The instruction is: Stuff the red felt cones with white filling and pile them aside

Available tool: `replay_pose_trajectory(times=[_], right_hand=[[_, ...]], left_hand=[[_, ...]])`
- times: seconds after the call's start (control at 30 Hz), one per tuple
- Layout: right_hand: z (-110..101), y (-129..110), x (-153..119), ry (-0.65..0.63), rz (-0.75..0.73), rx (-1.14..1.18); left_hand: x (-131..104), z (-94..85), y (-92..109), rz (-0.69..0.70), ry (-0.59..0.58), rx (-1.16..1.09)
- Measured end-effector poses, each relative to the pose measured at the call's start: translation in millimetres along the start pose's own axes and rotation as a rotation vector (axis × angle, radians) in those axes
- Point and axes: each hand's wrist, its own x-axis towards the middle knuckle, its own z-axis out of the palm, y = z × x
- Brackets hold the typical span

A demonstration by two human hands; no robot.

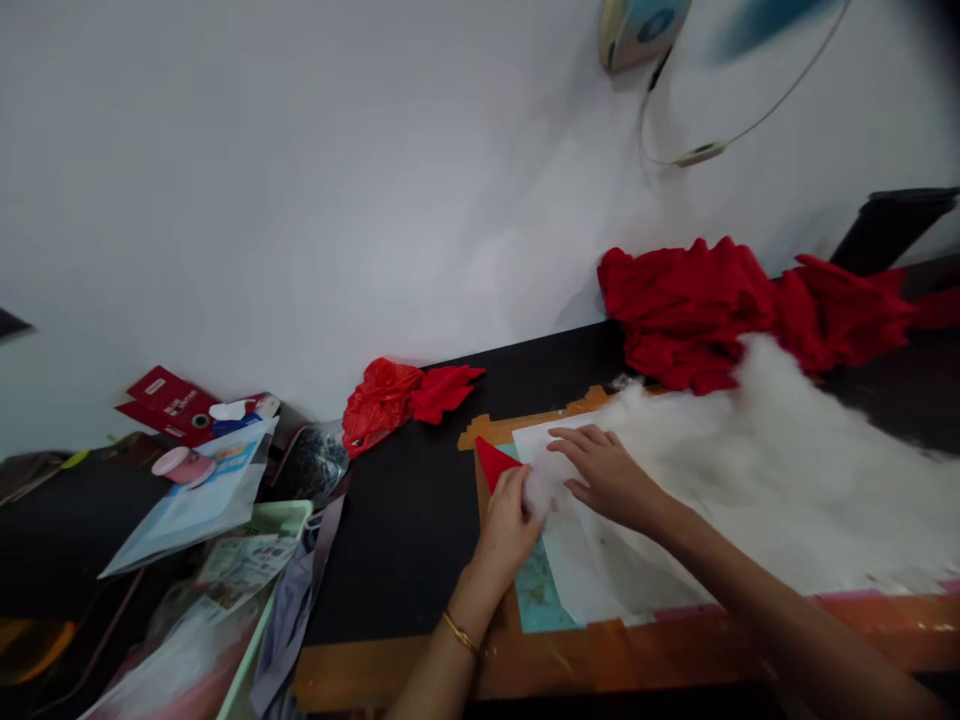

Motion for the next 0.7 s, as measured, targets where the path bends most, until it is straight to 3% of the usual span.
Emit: replay_pose_trajectory(times=[0.1,0.2,0.47,0.57,0.7], right_hand=[[6,13,-5,-0.114,-0.049,-0.187],[13,21,-8,-0.135,-0.022,-0.227],[-7,57,-14,-0.052,0.123,-0.318],[-7,49,-14,-0.041,0.127,-0.338],[-9,19,-21,0.095,0.065,-0.308]], left_hand=[[10,14.3,7,-0.021,-0.049,0.024],[19,20.2,11,-0.051,-0.054,0.031],[13,3.5,-8,-0.168,0.054,-0.062],[12,11.6,-3,-0.165,0.014,-0.110],[7,14.4,11,-0.088,-0.017,-0.065]])
